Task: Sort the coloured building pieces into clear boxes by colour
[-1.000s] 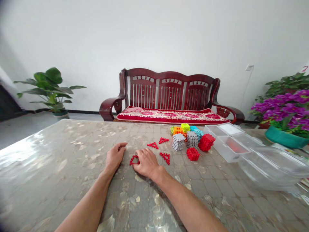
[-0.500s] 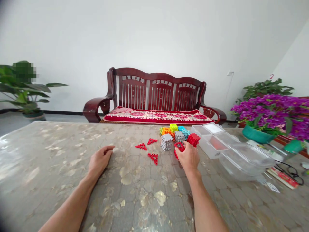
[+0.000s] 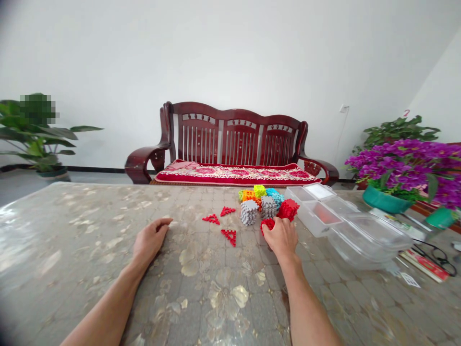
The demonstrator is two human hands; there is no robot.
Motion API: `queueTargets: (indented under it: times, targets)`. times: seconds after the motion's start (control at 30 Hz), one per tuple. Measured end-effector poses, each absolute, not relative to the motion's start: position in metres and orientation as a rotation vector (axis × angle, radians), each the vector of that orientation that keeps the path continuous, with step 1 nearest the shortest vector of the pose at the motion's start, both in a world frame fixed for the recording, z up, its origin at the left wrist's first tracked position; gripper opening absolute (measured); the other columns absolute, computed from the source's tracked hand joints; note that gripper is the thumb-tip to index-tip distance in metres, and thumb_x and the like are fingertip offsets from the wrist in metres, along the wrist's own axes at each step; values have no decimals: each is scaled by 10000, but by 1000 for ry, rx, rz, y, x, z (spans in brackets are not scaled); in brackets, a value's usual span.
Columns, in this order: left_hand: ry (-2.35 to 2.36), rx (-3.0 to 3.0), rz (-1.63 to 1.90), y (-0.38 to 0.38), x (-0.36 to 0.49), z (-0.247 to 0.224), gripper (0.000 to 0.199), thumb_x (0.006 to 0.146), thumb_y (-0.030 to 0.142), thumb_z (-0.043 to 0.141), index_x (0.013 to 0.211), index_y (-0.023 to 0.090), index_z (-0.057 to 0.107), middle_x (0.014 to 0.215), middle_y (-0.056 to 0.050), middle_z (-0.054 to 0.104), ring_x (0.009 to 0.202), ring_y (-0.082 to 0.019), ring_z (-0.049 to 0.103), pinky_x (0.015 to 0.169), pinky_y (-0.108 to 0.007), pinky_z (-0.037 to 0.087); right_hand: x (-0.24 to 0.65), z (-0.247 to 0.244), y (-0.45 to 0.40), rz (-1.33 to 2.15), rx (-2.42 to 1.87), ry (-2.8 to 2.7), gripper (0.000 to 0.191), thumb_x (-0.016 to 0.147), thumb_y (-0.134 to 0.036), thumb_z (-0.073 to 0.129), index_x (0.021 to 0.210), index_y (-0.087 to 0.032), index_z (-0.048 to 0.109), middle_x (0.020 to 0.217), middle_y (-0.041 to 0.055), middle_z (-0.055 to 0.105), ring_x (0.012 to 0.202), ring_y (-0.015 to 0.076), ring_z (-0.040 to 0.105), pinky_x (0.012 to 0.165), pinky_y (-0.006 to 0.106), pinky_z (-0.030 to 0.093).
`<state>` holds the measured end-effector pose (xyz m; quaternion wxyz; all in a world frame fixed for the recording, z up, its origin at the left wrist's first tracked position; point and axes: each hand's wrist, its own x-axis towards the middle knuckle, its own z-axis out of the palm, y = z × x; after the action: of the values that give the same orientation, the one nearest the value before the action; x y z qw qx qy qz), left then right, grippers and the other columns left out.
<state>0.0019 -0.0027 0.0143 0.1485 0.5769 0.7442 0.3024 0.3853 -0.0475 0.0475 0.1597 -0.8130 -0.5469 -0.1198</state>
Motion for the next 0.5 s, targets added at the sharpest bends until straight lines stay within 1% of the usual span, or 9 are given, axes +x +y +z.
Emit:
queueTargets:
  times: [0.07,0.13,0.2,0.23,0.3,0.4,0.5]
  targets:
    - [2136,1658,869,-3,2,14,323,889,218,510,1124,270,726,1103,-17,772,1033,-242,707,837,-271,536,379,50,-49,-420,-2237,-1559,404,845,-473,605,1107,-183,708,1038,160,681,985,300,616,820,394,459]
    - [2132,1663,870,-4,2,14,325,891,216,505,1124,268,726,1104,-17,772,1035,-240,706,836,-272,535,366,51,-51,-428,-2079,-1614,328,869,-406,598,1089,-189,708,1049,136,681,1004,282,602,878,385,443]
    - [2125,1674,872,-4,3,15,328,890,211,502,1123,268,726,1106,-14,771,1034,-235,706,840,-268,532,349,46,-51,-292,-1917,-1745,250,887,-342,585,1054,-203,709,1036,97,690,1002,246,606,909,346,437]
    - [2122,1679,873,-5,3,15,330,891,209,500,1125,267,725,1108,-13,770,1035,-232,705,843,-266,531,339,42,-52,-194,-1856,-1819,244,888,-332,590,1061,-205,705,1043,85,691,1006,232,611,915,328,438]
    - [2118,1687,872,-5,3,15,333,892,207,496,1129,263,723,1113,-15,768,1040,-233,703,847,-266,529,322,34,-52,-34,-1792,-1943,311,868,-343,627,1135,-193,683,1099,87,684,1043,229,613,931,320,442]
    - [2120,1687,863,-5,3,15,336,897,208,487,1132,259,721,1114,-22,767,1042,-241,702,846,-274,527,305,24,-51,24,-1769,-2063,467,838,-367,673,1255,-161,630,1201,117,657,1125,264,587,978,359,431]
    - [2124,1683,854,-5,3,15,339,896,203,486,1132,265,722,1104,-18,770,1037,-242,703,839,-273,527,299,21,-49,10,-1776,-2138,462,861,-327,645,1292,-165,609,1218,116,669,1140,280,580,986,387,435]
